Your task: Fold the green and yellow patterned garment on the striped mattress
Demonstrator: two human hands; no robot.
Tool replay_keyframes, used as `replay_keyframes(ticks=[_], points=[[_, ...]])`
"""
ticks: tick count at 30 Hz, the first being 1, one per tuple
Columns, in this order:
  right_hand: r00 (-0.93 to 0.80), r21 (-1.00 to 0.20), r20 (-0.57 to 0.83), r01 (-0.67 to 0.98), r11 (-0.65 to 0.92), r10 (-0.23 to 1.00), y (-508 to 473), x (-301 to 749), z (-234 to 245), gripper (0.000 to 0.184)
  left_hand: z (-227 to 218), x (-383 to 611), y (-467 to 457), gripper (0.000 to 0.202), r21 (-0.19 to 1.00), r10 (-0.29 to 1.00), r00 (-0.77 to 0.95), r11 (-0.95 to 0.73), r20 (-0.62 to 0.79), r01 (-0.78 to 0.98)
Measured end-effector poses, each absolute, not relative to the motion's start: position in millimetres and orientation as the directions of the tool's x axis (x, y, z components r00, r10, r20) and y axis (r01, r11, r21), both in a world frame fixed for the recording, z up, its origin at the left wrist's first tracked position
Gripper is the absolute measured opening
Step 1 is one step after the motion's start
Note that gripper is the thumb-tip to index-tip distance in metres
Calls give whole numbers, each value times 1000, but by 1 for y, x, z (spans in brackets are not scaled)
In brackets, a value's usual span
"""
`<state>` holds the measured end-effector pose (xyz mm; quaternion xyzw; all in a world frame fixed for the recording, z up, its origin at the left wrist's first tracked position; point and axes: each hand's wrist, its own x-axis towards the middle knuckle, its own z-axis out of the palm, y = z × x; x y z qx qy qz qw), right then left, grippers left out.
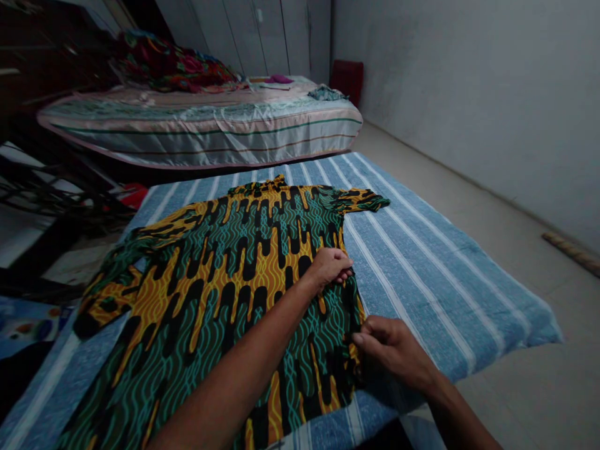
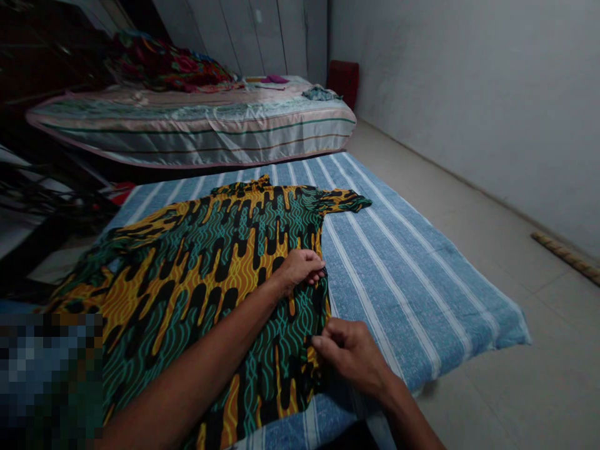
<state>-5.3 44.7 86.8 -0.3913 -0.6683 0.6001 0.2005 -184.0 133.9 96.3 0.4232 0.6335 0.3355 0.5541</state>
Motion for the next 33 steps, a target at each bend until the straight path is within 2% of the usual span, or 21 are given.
replay_keyframes(ticks=[2, 5, 8, 11, 19, 27, 33], points=[[-562, -959, -243, 262, -108, 790, 45, 8, 86, 46, 96, -184, 133, 21, 896, 911, -20, 408, -411, 177], [-468, -941, -283, 305, -147, 837, 47, 25, 82, 51, 96, -185, 130, 21, 898, 919, -23, 389, -393, 205], [-414, -915, -346, 346, -205, 842, 48, 37, 78, 49, 95, -187, 126, 21, 900, 929, -42, 366, -367, 237], [-437, -902, -396, 349, -253, 808, 49, 41, 75, 41, 93, -190, 124, 20, 899, 938, -71, 345, -339, 271], [-517, -901, -368, 402, -161, 773, 52, 37, 72, 14, 90, -192, 123, 19, 890, 947, -111, 322, -303, 322], [-528, -867, -383, 490, -97, 758, 51, 41, 74, 6, 89, -194, 122, 16, 874, 954, -72, 297, -292, 385], [-527, -848, -396, 525, -78, 752, 52, 45, 76, 5, 85, -195, 122, 8, 777, 966, -116, 254, -230, 576]])
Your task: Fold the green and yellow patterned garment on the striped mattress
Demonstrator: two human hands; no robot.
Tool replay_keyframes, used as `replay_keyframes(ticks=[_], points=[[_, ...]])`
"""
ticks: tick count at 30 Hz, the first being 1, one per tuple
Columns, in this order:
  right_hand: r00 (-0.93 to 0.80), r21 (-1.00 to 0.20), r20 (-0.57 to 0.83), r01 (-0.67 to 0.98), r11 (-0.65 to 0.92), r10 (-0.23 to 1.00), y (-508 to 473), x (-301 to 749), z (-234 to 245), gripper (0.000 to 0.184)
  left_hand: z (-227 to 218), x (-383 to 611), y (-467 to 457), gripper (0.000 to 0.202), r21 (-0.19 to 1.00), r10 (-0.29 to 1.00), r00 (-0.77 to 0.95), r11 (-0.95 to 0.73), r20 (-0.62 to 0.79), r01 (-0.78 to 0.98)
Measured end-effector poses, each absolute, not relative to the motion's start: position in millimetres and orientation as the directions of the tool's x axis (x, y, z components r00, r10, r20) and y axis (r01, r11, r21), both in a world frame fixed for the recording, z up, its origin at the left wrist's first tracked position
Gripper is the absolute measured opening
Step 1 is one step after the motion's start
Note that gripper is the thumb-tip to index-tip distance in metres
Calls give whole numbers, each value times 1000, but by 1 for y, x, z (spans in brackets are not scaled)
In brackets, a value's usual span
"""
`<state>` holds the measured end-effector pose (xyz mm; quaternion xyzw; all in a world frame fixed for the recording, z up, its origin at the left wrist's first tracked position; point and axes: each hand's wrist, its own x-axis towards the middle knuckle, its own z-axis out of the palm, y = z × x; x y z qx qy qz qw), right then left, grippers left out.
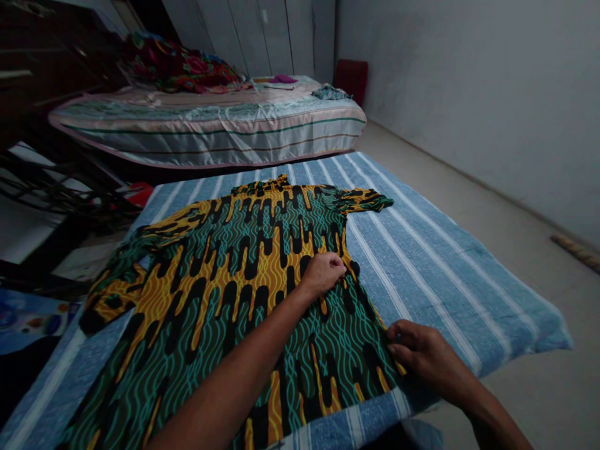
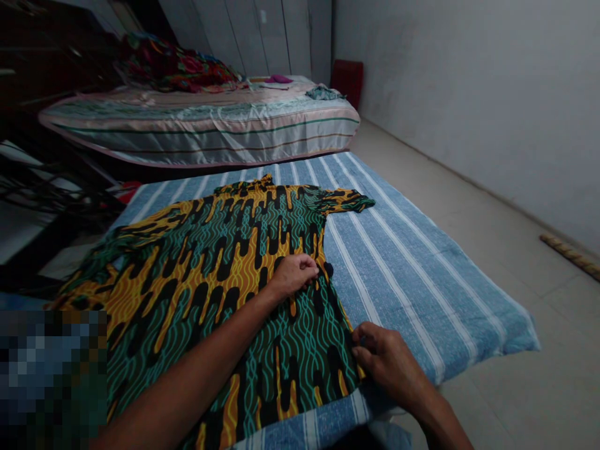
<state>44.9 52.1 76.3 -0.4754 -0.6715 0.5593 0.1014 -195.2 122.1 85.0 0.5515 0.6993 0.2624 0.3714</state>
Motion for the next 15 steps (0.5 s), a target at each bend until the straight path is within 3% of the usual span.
replay_keyframes(ticks=[7, 15], points=[[-522, -826, -411, 561, -62, 748, 54, 53, 74, 9, 86, -195, 117, 5, 542, 985, -133, 174, -113, 822], [-526, -785, -437, 619, -25, 730, 55, 51, 79, 9, 84, -199, 115, 17, 409, 991, -65, 107, -116, 906]])
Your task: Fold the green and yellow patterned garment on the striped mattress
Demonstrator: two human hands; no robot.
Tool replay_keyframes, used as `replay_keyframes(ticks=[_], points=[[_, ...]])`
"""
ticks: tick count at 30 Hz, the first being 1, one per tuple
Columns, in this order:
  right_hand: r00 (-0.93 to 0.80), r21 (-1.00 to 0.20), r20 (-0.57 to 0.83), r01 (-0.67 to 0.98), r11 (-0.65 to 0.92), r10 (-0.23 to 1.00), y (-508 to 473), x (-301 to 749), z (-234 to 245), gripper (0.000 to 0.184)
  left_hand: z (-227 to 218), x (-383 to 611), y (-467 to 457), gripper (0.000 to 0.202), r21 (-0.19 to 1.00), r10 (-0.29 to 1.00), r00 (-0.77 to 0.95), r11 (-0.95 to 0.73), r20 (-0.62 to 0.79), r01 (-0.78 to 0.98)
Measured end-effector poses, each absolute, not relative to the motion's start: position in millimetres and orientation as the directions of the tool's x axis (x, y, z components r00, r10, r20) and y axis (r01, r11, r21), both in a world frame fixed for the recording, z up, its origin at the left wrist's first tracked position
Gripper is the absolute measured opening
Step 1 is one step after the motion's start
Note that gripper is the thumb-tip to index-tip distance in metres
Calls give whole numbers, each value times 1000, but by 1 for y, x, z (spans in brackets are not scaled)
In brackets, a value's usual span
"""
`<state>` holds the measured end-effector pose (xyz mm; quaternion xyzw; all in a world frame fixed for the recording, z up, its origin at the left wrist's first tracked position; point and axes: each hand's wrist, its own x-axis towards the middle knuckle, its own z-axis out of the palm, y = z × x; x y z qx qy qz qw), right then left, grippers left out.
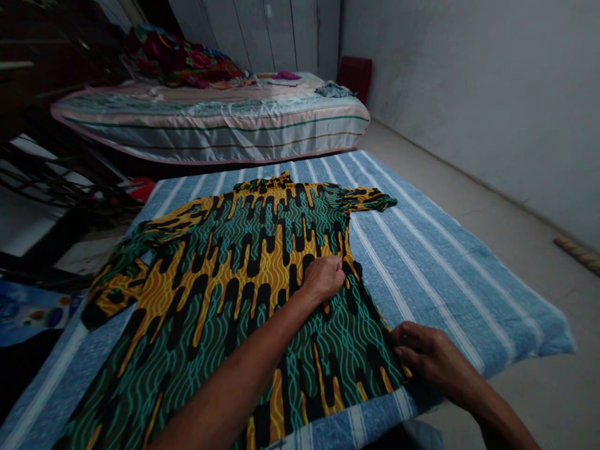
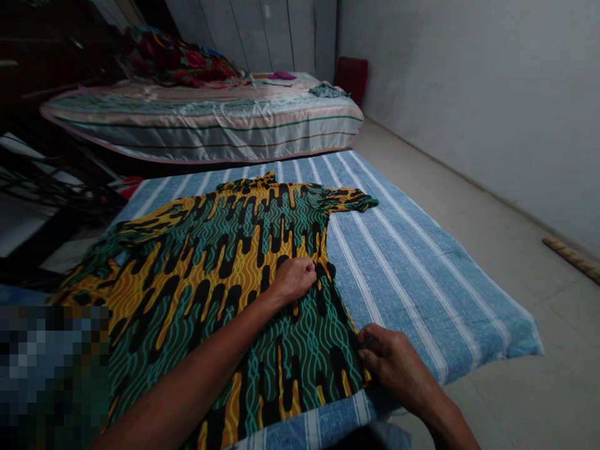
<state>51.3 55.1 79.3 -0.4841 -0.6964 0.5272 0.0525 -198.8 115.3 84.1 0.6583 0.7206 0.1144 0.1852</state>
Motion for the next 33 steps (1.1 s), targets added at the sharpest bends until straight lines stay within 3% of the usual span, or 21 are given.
replay_keyframes(ticks=[10, 19, 21, 24, 28, 33], points=[[-519, -780, -469, 623, -59, 715, 54, 52, 79, 11, 89, -195, 110, 17, 342, 992, -42, 81, -119, 936], [-551, -721, -470, 690, 60, 689, 58, 52, 80, 15, 95, -207, 100, 17, 450, 991, 63, -3, -118, 893], [-534, -652, -468, 746, 133, 704, 66, 47, 86, 20, 96, -208, 94, 17, 473, 991, 78, -19, -107, 881], [-406, -456, -356, 862, 223, 842, 91, 27, 95, 34, 97, -207, 83, 17, 497, 992, 98, -44, -84, 867], [-228, -269, -176, 947, 176, 958, 131, -19, 96, 42, 98, -211, 66, 16, 512, 989, 136, -91, -52, 854], [-192, -149, -256, 976, 158, 947, 144, -61, 91, 46, 102, -231, 34, 15, 495, 988, 153, -117, -33, 861]])
